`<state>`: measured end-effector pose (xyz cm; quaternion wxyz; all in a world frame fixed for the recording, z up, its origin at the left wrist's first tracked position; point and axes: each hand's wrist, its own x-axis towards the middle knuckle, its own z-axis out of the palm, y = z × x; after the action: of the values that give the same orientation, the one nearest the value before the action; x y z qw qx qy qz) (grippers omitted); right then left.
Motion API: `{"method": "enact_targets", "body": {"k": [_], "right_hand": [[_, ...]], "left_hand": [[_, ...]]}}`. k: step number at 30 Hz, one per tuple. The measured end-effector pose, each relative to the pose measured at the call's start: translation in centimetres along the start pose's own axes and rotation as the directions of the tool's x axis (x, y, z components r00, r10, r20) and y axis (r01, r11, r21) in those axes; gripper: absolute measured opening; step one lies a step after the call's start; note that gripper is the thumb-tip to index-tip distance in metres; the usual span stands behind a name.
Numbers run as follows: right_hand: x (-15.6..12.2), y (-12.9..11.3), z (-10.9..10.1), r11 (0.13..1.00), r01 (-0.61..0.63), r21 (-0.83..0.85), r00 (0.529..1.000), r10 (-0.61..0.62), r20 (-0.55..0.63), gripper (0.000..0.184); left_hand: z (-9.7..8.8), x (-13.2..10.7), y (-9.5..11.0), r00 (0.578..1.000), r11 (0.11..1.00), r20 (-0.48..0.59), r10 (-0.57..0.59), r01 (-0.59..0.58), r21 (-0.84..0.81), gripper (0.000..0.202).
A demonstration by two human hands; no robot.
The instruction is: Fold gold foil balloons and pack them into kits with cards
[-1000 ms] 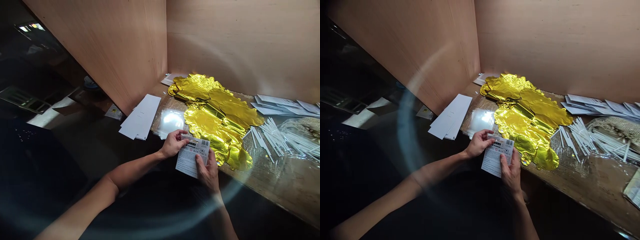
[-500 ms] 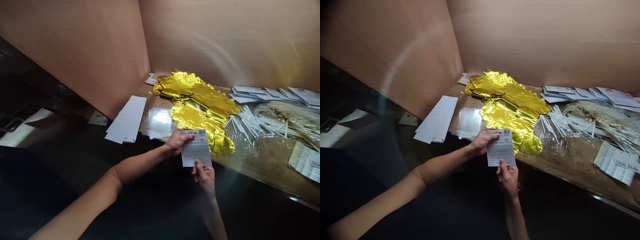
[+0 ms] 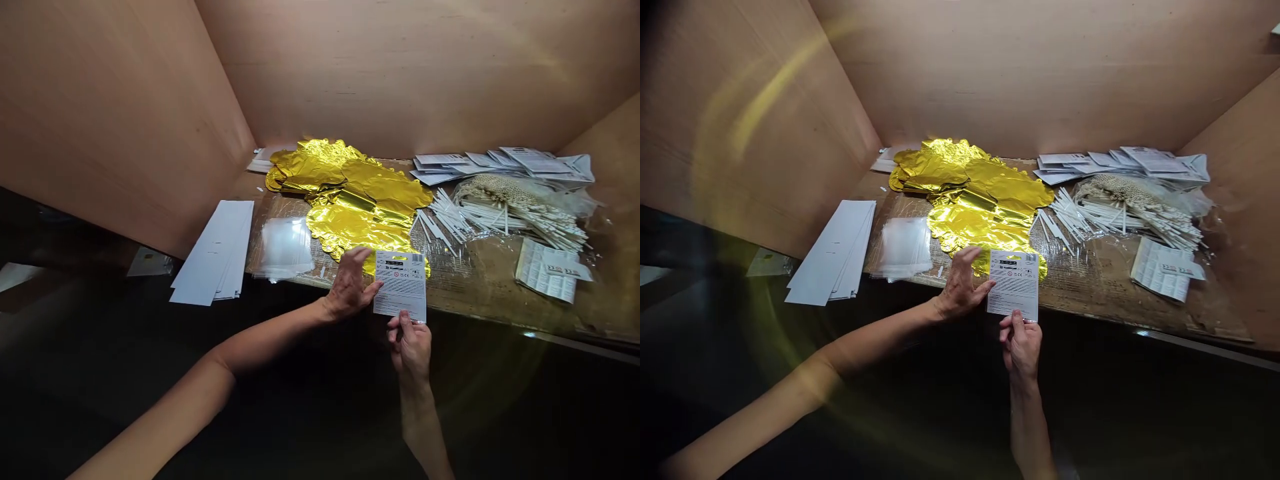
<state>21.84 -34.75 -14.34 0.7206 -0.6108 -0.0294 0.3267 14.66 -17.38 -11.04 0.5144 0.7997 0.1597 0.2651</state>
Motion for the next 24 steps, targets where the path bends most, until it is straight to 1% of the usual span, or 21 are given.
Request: {"method": "enact_targets", "body": {"k": [1, 2, 3, 4, 5, 6, 8, 10, 12, 13, 14, 15, 16, 17, 18, 19, 20, 21, 22, 23, 24], "right_hand": [[0.3, 0.4, -0.2, 1.000, -0.007, 0.006, 0.999, 0.007, -0.045, 0.057], [0.6, 0.8, -0.3, 1.000, -0.008, 0.008, 0.996, 0.009, -0.091, 0.059], [1.0, 1.2, -0.3, 1.000, -0.005, 0.002, 0.991, 0.006, -0.133, 0.061], [1.3, 1.7, -0.3, 1.000, 0.003, -0.013, 0.986, -0.005, -0.166, 0.062], [1.5, 2.2, -0.2, 0.999, 0.017, -0.034, 0.982, -0.023, -0.185, 0.063], [1.7, 2.6, -0.1, 0.998, 0.036, -0.056, 0.981, -0.046, -0.191, 0.062], [2.1, 3.3, -0.1, 0.992, 0.088, -0.091, 0.979, -0.103, -0.177, 0.060], [2.3, 3.6, -0.4, 0.986, 0.127, -0.112, 0.978, -0.143, -0.151, 0.057], [2.4, 3.2, -1.0, 0.973, 0.142, -0.181, 0.978, -0.166, -0.127, 0.055], [2.5, 2.7, -1.5, 0.954, 0.161, -0.252, 0.972, -0.197, -0.124, 0.055], [2.5, 1.9, -1.8, 0.917, 0.197, -0.347, 0.959, -0.254, -0.126, 0.054], [2.5, 0.9, -2.1, 0.856, 0.249, -0.454, 0.935, -0.335, -0.119, 0.053], [2.6, -0.2, -2.2, 0.772, 0.313, -0.553, 0.902, -0.424, -0.083, 0.049], [2.8, -1.4, -2.1, 0.673, 0.384, -0.632, 0.866, -0.499, -0.006, 0.044], [3.1, -2.6, -1.8, 0.568, 0.459, -0.684, 0.833, -0.542, 0.109, 0.038], [3.4, -3.8, -1.2, 0.458, 0.528, -0.715, 0.803, -0.543, 0.245, 0.033], [3.9, -4.8, -0.6, 0.345, 0.585, -0.734, 0.775, -0.505, 0.380, 0.031], [4.4, -5.7, 0.1, 0.225, 0.621, -0.751, 0.753, -0.440, 0.490, 0.031], [5.0, -6.4, 0.7, 0.103, 0.634, -0.766, 0.742, -0.363, 0.564, 0.032], [5.5, -7.0, 1.1, -0.006, 0.633, -0.774, 0.740, -0.290, 0.607, 0.033], [5.9, -7.4, 1.3, -0.086, 0.630, -0.772, 0.742, -0.228, 0.631, 0.033]], "left_hand": [[-0.2, 0.6, -0.3, 0.987, 0.975, 0.074, 0.142, -0.152, 0.163, 0.060], [-0.3, 1.1, -0.6, 0.945, 0.914, 0.212, 0.248, -0.301, 0.273, 0.058], [-0.2, 1.6, -0.9, 0.883, 0.842, 0.354, 0.309, -0.427, 0.329, 0.054], [0.1, 1.9, -1.3, 0.822, 0.777, 0.462, 0.334, -0.518, 0.359, 0.051], [0.4, 2.1, -1.7, 0.781, 0.726, 0.525, 0.337, -0.571, 0.383, 0.049], [0.8, 2.1, -2.1, 0.768, 0.691, 0.549, 0.330, -0.592, 0.414, 0.048], [1.6, 2.0, -2.7, 0.786, 0.652, 0.530, 0.318, -0.587, 0.480, 0.046], [2.1, 2.1, -3.1, 0.811, 0.637, 0.490, 0.320, -0.567, 0.522, 0.043], [2.3, 2.6, -3.3, 0.836, 0.651, 0.451, 0.314, -0.535, 0.538, 0.035], [2.1, 3.2, -3.4, 0.844, 0.674, 0.443, 0.301, -0.517, 0.528, 0.031], [1.9, 4.0, -3.5, 0.851, 0.710, 0.442, 0.283, -0.496, 0.500, 0.029], [1.6, 5.0, -3.6, 0.859, 0.758, 0.441, 0.259, -0.464, 0.459, 0.027], [1.2, 6.0, -3.8, 0.867, 0.813, 0.441, 0.232, -0.422, 0.402, 0.026], [0.7, 7.0, -4.0, 0.871, 0.864, 0.445, 0.210, -0.378, 0.332, 0.025], [0.3, 7.9, -4.3, 0.871, 0.906, 0.452, 0.193, -0.336, 0.259, 0.024], [0.0, 8.6, -4.6, 0.872, 0.936, 0.456, 0.179, -0.294, 0.195, 0.023], [-0.3, 9.1, -4.9, 0.874, 0.956, 0.458, 0.165, -0.256, 0.143, 0.021], [-0.4, 9.4, -5.1, 0.874, 0.969, 0.460, 0.155, -0.225, 0.101, 0.019], [-0.4, 9.6, -5.3, 0.876, 0.978, 0.461, 0.144, -0.197, 0.069, 0.016], [-0.4, 9.6, -5.5, 0.879, 0.984, 0.457, 0.133, -0.173, 0.047, 0.015], [-0.3, 9.6, -5.6, 0.885, 0.988, 0.450, 0.122, -0.153, 0.032, 0.014]]}}
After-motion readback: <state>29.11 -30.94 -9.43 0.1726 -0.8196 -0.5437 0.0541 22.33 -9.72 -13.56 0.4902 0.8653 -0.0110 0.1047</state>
